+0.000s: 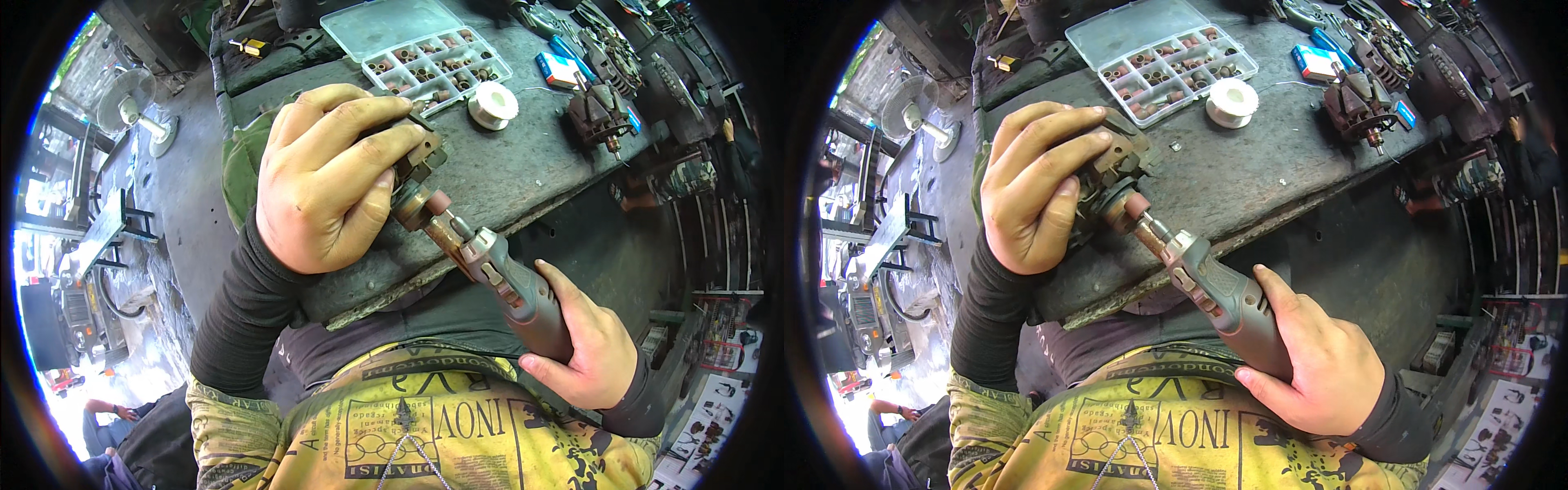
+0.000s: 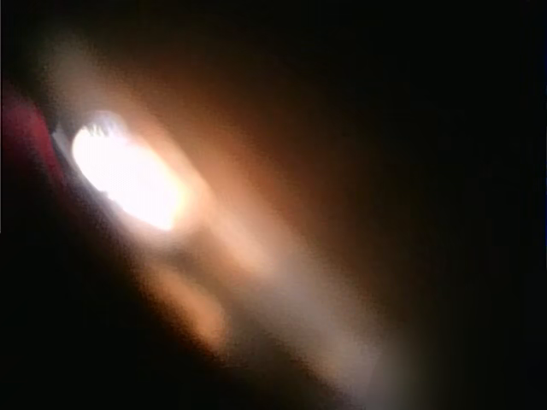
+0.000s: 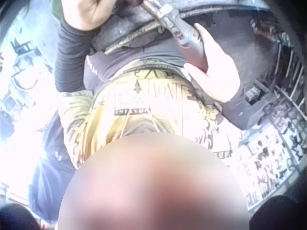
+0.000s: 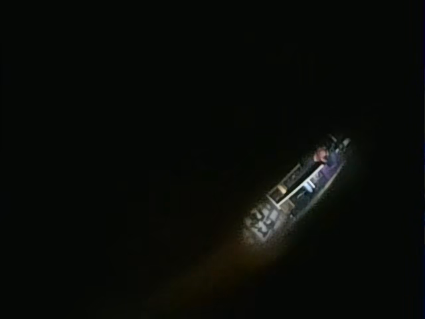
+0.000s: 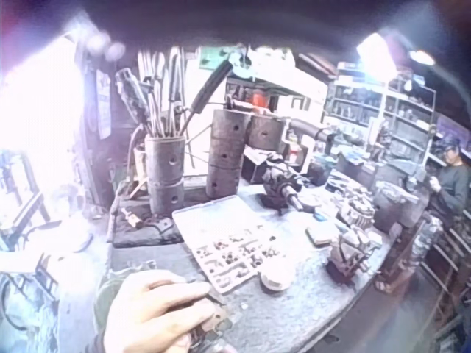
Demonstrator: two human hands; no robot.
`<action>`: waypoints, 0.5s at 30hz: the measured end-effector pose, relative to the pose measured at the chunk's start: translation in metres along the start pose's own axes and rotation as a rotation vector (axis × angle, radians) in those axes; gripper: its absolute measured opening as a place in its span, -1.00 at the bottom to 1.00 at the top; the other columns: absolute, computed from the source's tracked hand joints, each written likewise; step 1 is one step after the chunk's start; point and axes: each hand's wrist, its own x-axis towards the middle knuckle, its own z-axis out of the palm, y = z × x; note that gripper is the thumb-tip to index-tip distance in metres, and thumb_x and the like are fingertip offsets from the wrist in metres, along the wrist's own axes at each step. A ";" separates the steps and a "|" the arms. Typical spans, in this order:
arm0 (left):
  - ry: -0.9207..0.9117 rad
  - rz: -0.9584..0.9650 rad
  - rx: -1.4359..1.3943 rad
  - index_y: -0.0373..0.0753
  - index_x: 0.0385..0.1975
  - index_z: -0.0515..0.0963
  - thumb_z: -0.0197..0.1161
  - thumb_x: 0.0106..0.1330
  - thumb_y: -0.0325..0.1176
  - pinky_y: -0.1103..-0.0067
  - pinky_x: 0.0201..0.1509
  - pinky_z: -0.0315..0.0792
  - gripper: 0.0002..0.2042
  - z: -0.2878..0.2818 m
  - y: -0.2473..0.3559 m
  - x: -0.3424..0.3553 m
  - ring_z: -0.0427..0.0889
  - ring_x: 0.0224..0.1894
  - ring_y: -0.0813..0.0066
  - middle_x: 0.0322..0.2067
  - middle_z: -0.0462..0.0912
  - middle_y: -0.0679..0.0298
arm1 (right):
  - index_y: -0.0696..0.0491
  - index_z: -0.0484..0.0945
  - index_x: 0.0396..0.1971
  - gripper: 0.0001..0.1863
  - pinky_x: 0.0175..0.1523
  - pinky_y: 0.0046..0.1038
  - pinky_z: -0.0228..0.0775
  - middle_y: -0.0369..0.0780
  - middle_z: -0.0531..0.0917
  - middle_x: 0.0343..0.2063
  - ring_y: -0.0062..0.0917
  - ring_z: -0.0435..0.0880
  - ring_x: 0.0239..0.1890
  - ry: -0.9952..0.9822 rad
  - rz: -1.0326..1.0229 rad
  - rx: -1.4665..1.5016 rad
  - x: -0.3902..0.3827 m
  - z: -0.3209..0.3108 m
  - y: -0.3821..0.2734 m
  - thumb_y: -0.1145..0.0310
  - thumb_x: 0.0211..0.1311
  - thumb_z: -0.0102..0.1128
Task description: The person uses a rotary tool with a grinding bit to smooth the surface of a cylindrical metal part held in the left hand. The person repeatedly repositions the part and applies the grinder to different sections on a cluttered workbench.
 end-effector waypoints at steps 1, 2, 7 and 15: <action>0.008 0.002 -0.003 -0.36 -0.07 0.67 0.12 0.14 -0.50 0.23 0.23 0.46 -0.65 0.001 0.000 0.000 0.59 0.08 -0.03 0.03 0.69 -0.01 | 0.23 0.21 0.44 -0.07 -0.13 -0.22 0.62 0.07 0.65 -0.14 -0.05 0.73 -0.26 0.006 -0.004 -0.011 0.001 0.000 0.000 0.25 0.10 0.46; 0.016 0.007 -0.006 -0.36 -0.08 0.67 0.12 0.14 -0.50 0.23 0.22 0.46 -0.65 0.001 0.000 0.000 0.59 0.08 -0.03 0.03 0.69 -0.01 | 0.23 0.21 0.44 -0.06 -0.14 -0.22 0.62 0.06 0.65 -0.14 -0.06 0.73 -0.27 0.013 -0.010 -0.020 0.001 0.001 -0.001 0.25 0.10 0.46; 0.025 0.012 -0.007 -0.36 -0.09 0.68 0.11 0.13 -0.50 0.23 0.21 0.47 -0.65 0.002 -0.001 0.000 0.60 0.05 -0.02 0.02 0.70 -0.01 | 0.23 0.21 0.44 -0.06 -0.18 -0.23 0.61 0.06 0.64 -0.17 -0.06 0.72 -0.31 0.017 -0.008 -0.028 0.003 0.001 -0.001 0.24 0.09 0.47; 0.025 0.004 -0.012 -0.37 -0.09 0.68 0.11 0.14 -0.49 0.23 0.21 0.47 -0.65 0.002 0.000 0.001 0.60 0.05 -0.02 0.01 0.70 -0.01 | 0.23 0.21 0.44 -0.05 -0.23 -0.21 0.60 0.02 0.63 -0.26 -0.08 0.70 -0.36 0.024 -0.022 -0.028 0.003 0.004 0.001 0.22 0.09 0.47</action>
